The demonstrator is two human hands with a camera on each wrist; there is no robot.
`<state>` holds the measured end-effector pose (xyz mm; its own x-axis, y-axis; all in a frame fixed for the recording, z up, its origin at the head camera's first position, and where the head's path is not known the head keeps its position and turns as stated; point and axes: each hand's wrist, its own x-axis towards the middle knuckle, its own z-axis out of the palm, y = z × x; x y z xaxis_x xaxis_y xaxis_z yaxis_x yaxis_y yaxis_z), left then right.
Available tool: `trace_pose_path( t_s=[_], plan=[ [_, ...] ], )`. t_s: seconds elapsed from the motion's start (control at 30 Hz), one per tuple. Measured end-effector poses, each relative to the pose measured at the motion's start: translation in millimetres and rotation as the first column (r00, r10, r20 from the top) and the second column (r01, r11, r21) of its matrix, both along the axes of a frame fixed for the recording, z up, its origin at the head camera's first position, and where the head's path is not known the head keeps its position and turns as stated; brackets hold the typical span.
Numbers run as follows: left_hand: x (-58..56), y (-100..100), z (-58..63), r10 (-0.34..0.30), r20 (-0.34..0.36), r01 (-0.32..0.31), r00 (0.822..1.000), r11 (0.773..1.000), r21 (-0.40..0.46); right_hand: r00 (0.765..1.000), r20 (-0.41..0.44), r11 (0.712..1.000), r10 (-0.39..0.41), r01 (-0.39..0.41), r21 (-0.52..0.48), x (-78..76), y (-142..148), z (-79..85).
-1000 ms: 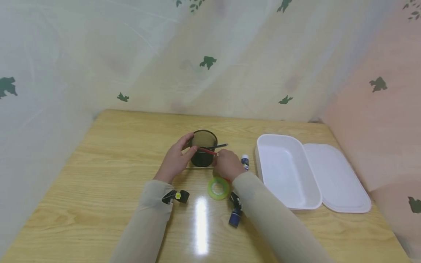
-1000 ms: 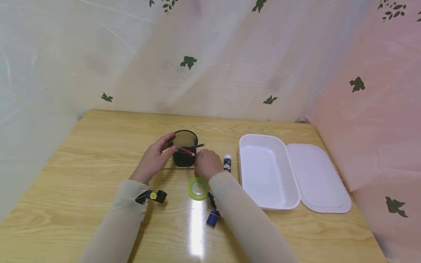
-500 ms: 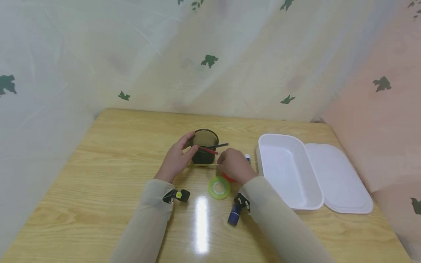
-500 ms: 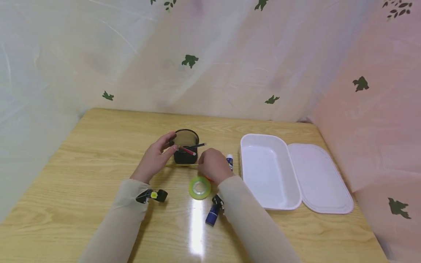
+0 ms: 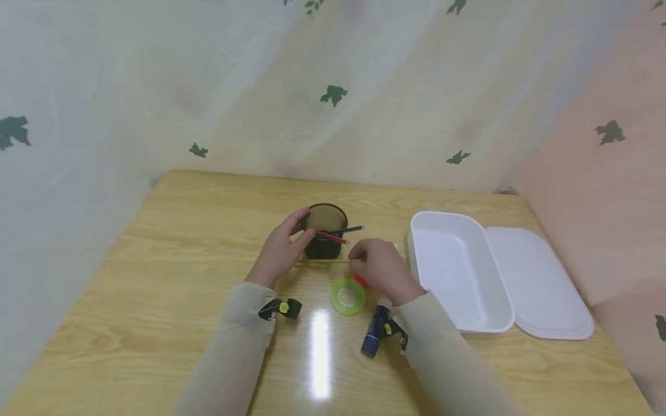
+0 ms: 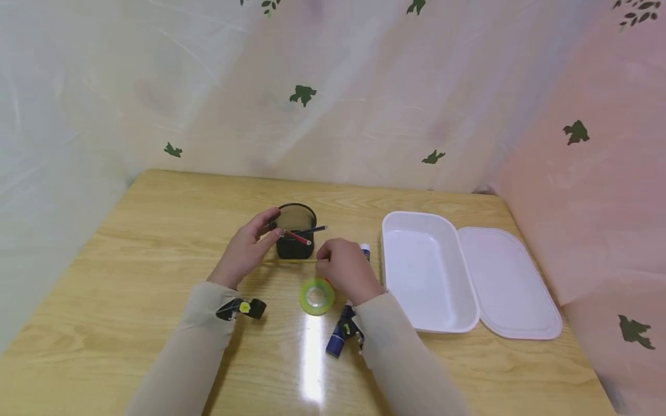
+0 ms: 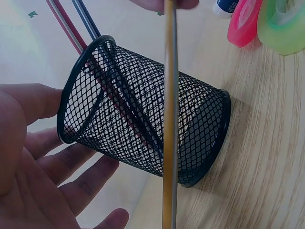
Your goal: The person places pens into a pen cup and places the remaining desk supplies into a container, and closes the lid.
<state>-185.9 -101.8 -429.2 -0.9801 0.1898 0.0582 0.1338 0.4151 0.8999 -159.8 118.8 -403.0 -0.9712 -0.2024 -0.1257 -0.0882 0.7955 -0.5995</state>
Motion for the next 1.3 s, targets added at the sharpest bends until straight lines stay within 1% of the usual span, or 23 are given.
trace_pose_path(
  t_s=[0.13,0.27,0.4,0.6,0.8,1.03,1.2,1.3],
  plan=[
    [0.6,0.5,2.1,-0.001,-0.001,0.001,1.0,1.0,0.005,0.999,-0.009,0.999,-0.03,0.03,-0.032,4.0,3.1,1.2],
    [0.6,0.1,2.4,0.003,0.012,-0.003,1.0,1.0,0.005,0.999,-0.005,0.997,-0.045,0.045,-0.069,8.4,2.7,2.9],
    [0.2,-0.8,1.8,0.0,0.017,0.0,1.0,1.0,0.003,0.998,-0.021,0.992,-0.051,0.048,-0.116,14.6,1.4,5.3],
    [0.6,-2.9,1.5,0.007,0.002,-0.007,1.0,1.0,-0.001,0.997,-0.021,0.977,-0.078,0.072,-0.199,21.1,-0.5,8.0],
    [1.0,-2.9,1.2,0.007,-0.001,-0.007,1.0,1.0,0.007,0.994,-0.037,0.961,-0.104,0.09,-0.261,23.6,0.8,8.8],
    [1.3,-6.4,-0.1,0.018,0.0,-0.018,1.0,1.0,0.003,0.996,-0.036,0.939,-0.082,0.065,-0.338,26.6,-2.6,7.3],
    [2.1,-8.6,-0.1,0.029,-0.015,-0.029,0.999,1.0,0.0,0.995,-0.088,0.924,-0.057,0.019,-0.383,29.4,-4.4,5.3],
    [2.3,-8.8,0.0,0.03,-0.015,-0.03,0.999,1.0,0.003,0.991,-0.123,0.909,-0.052,-0.004,-0.418,31.0,-4.3,4.0]
  ],
)
